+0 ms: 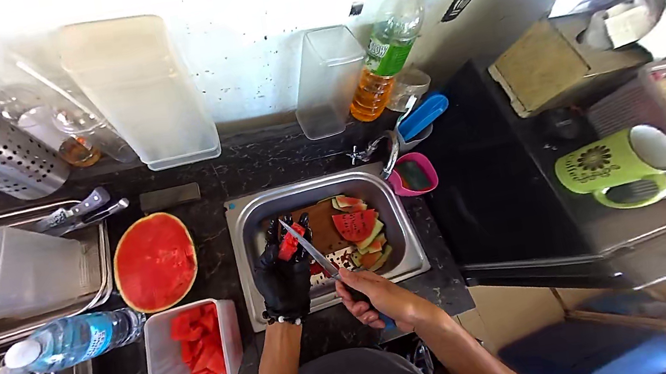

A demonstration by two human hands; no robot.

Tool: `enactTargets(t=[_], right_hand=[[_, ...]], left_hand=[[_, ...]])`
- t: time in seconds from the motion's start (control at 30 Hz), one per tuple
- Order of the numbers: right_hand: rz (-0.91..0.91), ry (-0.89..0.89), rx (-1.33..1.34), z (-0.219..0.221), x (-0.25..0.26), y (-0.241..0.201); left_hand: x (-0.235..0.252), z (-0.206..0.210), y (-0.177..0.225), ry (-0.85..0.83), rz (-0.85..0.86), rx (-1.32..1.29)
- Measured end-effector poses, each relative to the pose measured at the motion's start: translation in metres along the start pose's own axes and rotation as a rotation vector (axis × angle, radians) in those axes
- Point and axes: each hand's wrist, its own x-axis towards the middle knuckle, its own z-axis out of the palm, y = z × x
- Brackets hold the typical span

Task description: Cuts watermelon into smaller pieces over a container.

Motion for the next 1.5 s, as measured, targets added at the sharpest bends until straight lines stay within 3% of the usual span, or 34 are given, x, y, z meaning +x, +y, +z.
enactTargets(t=[0.17, 0.33, 0.4, 0.5, 0.67, 0.73, 0.8, 0.87, 0.93, 1.0, 1.1, 1.4, 1.5], right_hand=[[0.017, -0.173, 0.211, -0.005, 0.0, 0.005], [0.065, -0.422, 0.295, 0.01, 0.011, 0.004], [0.07, -0.517, 0.301, 0.019, 0.015, 0.002], [0.058, -0.604, 0.269, 0.031, 0.02, -0.003], [0.067, -0.474, 0.076, 0.041, 0.037, -0.003], [0.028, -0.419, -0.178, 0.047, 0.041, 0.003], [-0.049, -0.388, -0.464, 0.053, 0.039, 0.01], [-0.092, -0.367, -0.608, 0.058, 0.032, 0.017], [-0.131, -0.345, -0.683, 0.057, 0.021, 0.024], [-0.189, -0.296, -0.752, 0.054, 0.008, 0.029], [-0.235, -0.203, -0.814, 0.047, -0.007, 0.032], [-0.3, 0.04, -0.736, 0.023, -0.028, 0.043], [-0.31, 0.14, -0.739, 0.02, -0.033, 0.047]], left_hand=[[-0.002, -0.01, 0.012, -0.285, -0.097, 0.044], [-0.026, -0.01, 0.043, -0.377, -0.076, -0.015], [-0.039, -0.006, 0.057, -0.302, -0.004, -0.018], [-0.069, 0.026, 0.077, 0.037, 0.257, 0.135], [-0.104, -0.012, 0.133, 0.07, 0.578, 0.705], [-0.111, -0.016, 0.144, 0.082, 0.578, 0.633], [-0.115, -0.019, 0.144, 0.101, 0.54, 0.4], [-0.115, -0.021, 0.138, 0.125, 0.479, 0.168], [-0.113, -0.029, 0.13, 0.018, 0.416, 0.056], [-0.109, -0.027, 0.119, -0.061, 0.405, 0.134], [-0.099, 0.0, 0.099, -0.027, 0.449, 0.241], [-0.034, -0.005, 0.04, -0.159, 0.519, 0.362], [-0.024, 0.009, 0.029, -0.119, 0.488, 0.42]])
